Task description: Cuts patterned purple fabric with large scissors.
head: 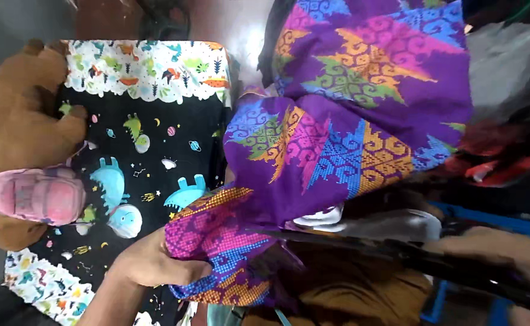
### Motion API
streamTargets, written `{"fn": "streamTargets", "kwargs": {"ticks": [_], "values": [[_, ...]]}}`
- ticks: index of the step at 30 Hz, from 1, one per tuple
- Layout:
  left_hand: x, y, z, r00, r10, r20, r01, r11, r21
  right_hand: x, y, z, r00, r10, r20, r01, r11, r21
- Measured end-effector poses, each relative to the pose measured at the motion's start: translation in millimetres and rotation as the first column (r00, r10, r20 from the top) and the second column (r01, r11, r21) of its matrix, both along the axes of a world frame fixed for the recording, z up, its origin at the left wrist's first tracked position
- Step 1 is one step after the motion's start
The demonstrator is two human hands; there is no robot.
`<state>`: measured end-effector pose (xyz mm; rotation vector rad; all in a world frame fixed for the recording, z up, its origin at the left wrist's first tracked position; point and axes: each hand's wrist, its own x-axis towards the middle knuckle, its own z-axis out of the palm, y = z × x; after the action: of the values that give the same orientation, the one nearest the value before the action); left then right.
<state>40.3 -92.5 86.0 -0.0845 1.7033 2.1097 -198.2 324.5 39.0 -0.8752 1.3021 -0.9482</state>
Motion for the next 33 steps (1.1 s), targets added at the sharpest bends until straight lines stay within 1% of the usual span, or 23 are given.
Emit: {"fn": "streamTargets", "kwargs": {"ticks": [6, 12, 16, 19, 23, 27, 31, 33], "values": [[-1, -1, -1, 0.999, -0.037, -0.032, 0.037, 0.999, -0.004, 1, -4, 4, 0.999, -0.004, -0.033, 0.004, 1.000, -0.006], [-4, 3, 6, 0.998, -0.050, -0.032, 0.049, 0.999, -0.008, -1, -8, -4, 0.999, 0.006, 0.046, -0.008, 0.999, 0.050], [-11, 11, 15, 1.000, -0.007, 0.005, 0.008, 0.996, -0.090, -2, -11, -8, 0.997, 0.027, 0.068, -0.029, 0.999, 0.042], [-11, 12, 15, 1.000, -0.007, 0.002, 0.008, 0.994, -0.108, -2, -13, -6, 0.999, 0.028, 0.046, -0.029, 0.999, 0.036], [-10, 11, 14, 1.000, -0.004, -0.007, 0.004, 0.997, -0.078, -3, -14, -5, 0.999, 0.029, 0.028, -0.030, 0.999, 0.045], [-10, 10, 14, 1.000, -0.008, -0.004, 0.008, 0.998, -0.065, -3, -11, -12, 0.999, 0.044, 0.031, -0.043, 0.999, -0.030], [-7, 11, 10, 1.000, 0.019, -0.023, -0.020, 0.998, -0.053, -1, -10, -13, 0.999, 0.042, 0.021, -0.040, 0.998, -0.058], [0, 8, 2, 0.999, 0.006, -0.047, -0.005, 1.000, 0.004, 2, -10, -12, 0.999, 0.016, 0.044, -0.013, 0.998, -0.065]]}}
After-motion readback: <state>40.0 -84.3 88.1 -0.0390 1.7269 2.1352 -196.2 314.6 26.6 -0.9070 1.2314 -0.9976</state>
